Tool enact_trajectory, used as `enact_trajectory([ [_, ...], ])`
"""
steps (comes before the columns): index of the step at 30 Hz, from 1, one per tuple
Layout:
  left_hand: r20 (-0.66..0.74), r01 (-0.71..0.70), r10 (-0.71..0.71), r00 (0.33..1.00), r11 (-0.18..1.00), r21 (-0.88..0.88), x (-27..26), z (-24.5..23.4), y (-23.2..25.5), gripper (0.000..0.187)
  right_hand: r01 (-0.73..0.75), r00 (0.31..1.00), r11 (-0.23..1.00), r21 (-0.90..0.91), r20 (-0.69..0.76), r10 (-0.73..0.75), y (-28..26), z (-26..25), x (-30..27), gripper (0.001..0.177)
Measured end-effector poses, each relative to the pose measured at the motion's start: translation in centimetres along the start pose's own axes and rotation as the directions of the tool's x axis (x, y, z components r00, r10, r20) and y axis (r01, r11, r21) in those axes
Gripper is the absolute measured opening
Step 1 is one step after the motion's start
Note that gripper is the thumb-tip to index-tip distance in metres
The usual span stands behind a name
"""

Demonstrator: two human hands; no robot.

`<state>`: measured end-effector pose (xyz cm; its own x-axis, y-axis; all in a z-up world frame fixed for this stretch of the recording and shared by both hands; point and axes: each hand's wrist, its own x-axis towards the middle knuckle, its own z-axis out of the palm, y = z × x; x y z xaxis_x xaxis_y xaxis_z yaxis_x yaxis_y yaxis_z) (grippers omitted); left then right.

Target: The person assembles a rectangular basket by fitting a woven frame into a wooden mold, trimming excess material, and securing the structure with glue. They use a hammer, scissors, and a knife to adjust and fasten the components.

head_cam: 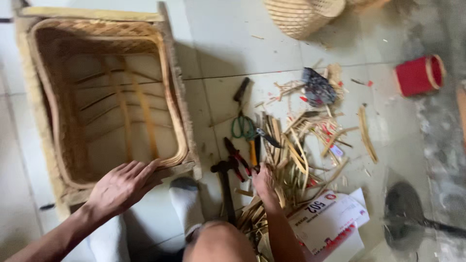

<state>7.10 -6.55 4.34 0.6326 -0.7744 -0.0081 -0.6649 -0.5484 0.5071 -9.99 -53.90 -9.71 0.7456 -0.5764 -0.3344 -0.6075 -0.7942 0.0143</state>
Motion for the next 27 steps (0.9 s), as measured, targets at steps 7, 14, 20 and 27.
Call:
enact_trajectory([
  [7,-0.063,-0.032,0.029,0.998,0.999,-0.034,-0.1,-1.2,0.2,0.063,-0.378,0.814,0.92,0.107,0.512,0.275,0.8,-3.3,0.0,0.07],
  [14,0.056,-0.067,0.063,0.996,0.995,0.068,-0.4,-0.6,0.5,0.064,-0.148,0.972,0.844,0.516,0.235,0.027,-1.3,-12.2,-10.5,0.041],
  [20,-0.121,-0.15,0.164,0.979,0.981,0.12,0.2,0.0,0.4,0.063,0.307,0.846,0.724,0.618,0.172,-0.505,-13.3,-18.2,-13.4,0.043],
  [27,0.088,-0.061,0.053,0.995,0.994,0.09,0.5,0.6,0.7,0.063,0.539,0.718,0.837,0.097,0.467,-0.516,-19.2,-24.1,-12.7,0.067],
])
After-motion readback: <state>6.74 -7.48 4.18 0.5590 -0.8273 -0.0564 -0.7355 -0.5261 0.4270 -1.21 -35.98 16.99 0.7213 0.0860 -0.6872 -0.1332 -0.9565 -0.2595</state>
